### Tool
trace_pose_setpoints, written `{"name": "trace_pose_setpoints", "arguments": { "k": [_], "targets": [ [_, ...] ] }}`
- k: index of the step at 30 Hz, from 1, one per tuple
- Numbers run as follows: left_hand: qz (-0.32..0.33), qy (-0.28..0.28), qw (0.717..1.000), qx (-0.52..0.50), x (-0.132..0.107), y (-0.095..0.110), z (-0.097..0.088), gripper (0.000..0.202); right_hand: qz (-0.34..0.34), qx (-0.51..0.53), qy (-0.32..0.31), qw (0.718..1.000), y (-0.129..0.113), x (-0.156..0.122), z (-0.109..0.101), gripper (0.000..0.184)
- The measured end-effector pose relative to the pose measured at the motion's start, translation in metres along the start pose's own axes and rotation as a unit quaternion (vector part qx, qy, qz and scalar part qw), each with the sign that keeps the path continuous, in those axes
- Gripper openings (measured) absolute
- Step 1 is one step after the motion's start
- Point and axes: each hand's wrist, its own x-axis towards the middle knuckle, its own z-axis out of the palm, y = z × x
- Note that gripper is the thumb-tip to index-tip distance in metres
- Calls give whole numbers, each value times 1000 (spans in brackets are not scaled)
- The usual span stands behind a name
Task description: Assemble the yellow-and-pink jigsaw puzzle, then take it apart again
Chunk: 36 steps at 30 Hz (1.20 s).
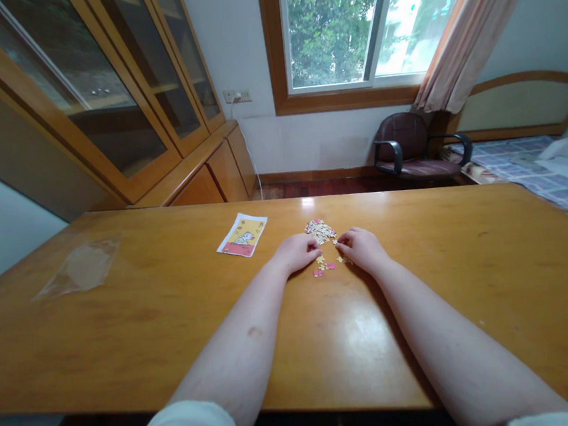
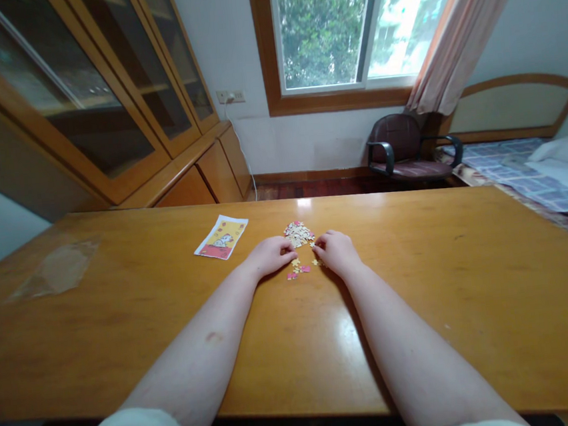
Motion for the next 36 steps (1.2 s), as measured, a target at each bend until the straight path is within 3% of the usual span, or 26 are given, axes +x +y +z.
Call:
{"name": "trace_pose_setpoints", "arguments": {
  "k": [5,11,16,22,27,36],
  "targets": [
    [-50,79,996,4,3,-4,-1,26,-27,-25,7,999,0,1,1,23],
    [-126,167,978,-14,6,-15,-2,20,-46,47,-28,997,-5,-2,1,13],
    [-94,139,986,-23,4,-12,0,19,-84,78,-29,993,-10,-5,0,8],
    [-40,81,996,18,3,-7,2,24,-149,125,-85,977,-20,-8,3,9],
    [-33,71,997,27,2,-8,3,25,-153,162,-93,970,-16,-8,-7,15],
    [-29,61,998,21,3,-8,4,18,-250,202,-149,935,-26,-14,-7,27]
  ]
}}
